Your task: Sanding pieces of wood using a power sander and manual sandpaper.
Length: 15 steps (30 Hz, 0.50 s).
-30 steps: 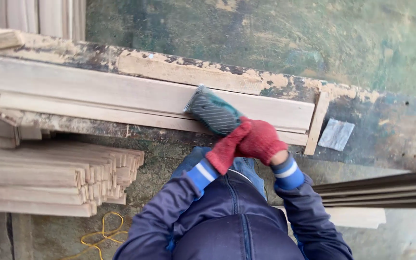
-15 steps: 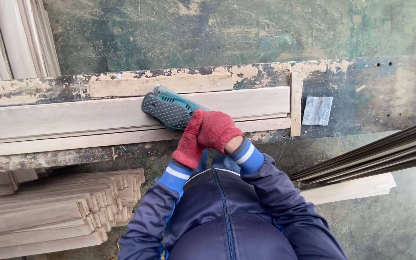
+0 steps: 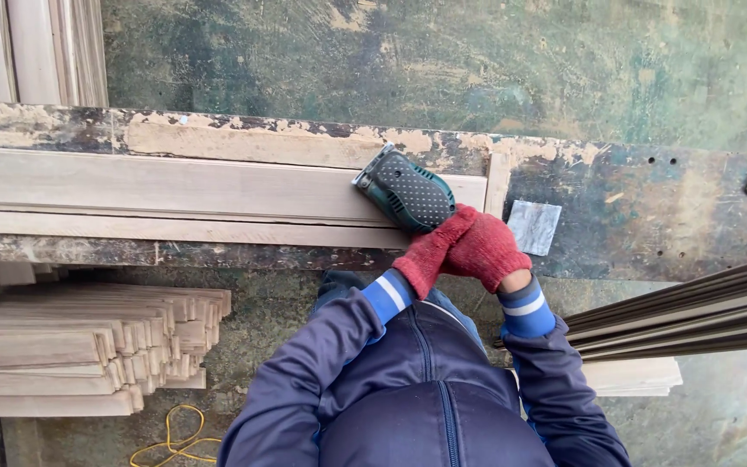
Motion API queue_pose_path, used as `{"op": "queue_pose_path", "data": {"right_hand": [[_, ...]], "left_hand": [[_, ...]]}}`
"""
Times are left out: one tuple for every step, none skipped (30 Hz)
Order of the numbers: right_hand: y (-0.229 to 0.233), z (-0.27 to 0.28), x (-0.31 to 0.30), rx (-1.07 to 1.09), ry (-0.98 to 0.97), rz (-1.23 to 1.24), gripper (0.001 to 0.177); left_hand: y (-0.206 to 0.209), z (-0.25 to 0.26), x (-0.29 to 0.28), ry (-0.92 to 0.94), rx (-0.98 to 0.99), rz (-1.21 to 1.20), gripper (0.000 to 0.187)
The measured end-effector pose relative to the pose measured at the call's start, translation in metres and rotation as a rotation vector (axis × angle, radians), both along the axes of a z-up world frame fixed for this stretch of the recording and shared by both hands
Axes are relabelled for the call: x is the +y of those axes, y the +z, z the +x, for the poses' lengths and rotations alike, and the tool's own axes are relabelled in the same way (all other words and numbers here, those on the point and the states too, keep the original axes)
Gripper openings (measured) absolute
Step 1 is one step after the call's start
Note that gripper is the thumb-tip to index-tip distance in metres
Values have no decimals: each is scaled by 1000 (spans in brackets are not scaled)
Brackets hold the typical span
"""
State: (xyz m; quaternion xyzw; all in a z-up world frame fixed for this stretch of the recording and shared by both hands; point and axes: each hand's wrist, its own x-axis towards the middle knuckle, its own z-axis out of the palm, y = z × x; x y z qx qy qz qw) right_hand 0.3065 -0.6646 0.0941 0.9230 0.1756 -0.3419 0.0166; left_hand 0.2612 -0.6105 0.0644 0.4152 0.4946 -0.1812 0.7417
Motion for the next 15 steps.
{"op": "queue_pose_path", "data": {"right_hand": [[-3,7,-13,1,-33,9,52],[-6,13,-26,3,-68,18,53],[-1,17,-34,5,-62,19,53],[4,20,-41,-24,-42,29,50],[9,24,-48,-53,-23,39,47],[9,29,-54,-51,-21,39,47],[9,34,-61,-56,-43,54,45],[9,39,-67,-60,-64,68,44],[9,45,-74,-59,-62,67,44],[9,50,-81,-64,-98,88,43],[9,54,-88,-70,-133,110,41],[9,55,-97,-67,-134,111,41],[10,56,-105,-74,-169,133,40],[10,57,-114,-81,-205,155,39],[12,58,-126,-79,-206,154,39]], "left_hand": [[13,7,-9,-29,-5,21,111],[26,14,-18,-61,-9,42,110],[51,21,-18,-55,-7,44,110],[77,28,-19,-99,-44,25,112],[103,34,-19,-143,-81,7,113],[97,37,-24,-141,-79,7,113],[92,41,-30,-108,-191,-21,106],[86,44,-35,-74,-303,-51,98],[74,49,-46,-72,-302,-52,98],[61,52,-56,62,-335,-120,99],[48,54,-66,197,-366,-189,100],[27,56,-76,196,-364,-187,100],[7,58,-86,175,-383,-230,87],[-13,60,-96,153,-401,-273,74],[-9,63,-103,153,-399,-273,74]]}}
